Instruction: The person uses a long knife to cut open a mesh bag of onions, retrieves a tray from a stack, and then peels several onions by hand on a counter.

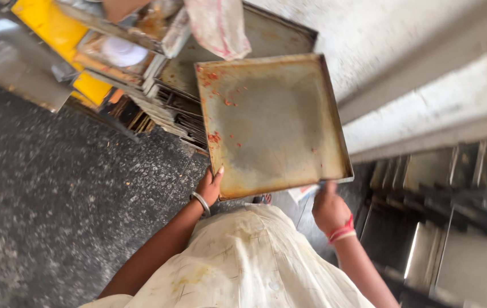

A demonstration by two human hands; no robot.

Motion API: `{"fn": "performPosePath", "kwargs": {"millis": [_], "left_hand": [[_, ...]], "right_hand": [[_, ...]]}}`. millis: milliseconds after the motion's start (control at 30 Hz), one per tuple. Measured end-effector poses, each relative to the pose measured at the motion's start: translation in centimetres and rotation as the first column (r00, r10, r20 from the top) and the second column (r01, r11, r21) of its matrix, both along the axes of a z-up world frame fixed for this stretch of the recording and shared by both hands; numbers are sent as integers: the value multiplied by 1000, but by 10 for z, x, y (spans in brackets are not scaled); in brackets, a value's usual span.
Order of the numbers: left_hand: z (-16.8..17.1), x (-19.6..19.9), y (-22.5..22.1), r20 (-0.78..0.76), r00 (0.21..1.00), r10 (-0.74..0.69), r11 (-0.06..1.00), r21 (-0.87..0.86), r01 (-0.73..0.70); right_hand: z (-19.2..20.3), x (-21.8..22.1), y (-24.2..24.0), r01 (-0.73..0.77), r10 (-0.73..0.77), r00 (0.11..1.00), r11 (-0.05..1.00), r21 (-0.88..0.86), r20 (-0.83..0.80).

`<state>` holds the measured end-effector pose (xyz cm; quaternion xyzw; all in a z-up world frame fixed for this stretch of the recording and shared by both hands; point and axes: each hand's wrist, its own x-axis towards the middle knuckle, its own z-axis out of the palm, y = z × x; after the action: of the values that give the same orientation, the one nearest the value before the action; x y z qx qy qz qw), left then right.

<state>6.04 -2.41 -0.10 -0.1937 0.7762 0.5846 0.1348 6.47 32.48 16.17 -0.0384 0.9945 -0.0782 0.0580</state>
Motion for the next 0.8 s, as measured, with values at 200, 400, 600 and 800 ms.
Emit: {"fn": "performPosePath", "kwargs": {"millis": [200, 400, 600, 800], "left_hand": [[-7, 13, 6, -250, 968, -19, 996, 79, 40], [0, 17, 18, -57, 996, 68, 984, 170, -58], [-27, 18, 21, -35, 992, 119, 947, 305, -103], [-37, 7, 29, 93, 981, 172, 972, 147, -184]], "right_hand": [[9, 53, -20, 285, -266, 957, 938, -200, 117], [-50, 68, -35, 189, -225, 969, 945, -267, -108], [-68, 86, -25, 334, -270, 931, 901, -276, 245], [-77, 143, 12, 280, -222, 947, 924, -259, 233]]}}
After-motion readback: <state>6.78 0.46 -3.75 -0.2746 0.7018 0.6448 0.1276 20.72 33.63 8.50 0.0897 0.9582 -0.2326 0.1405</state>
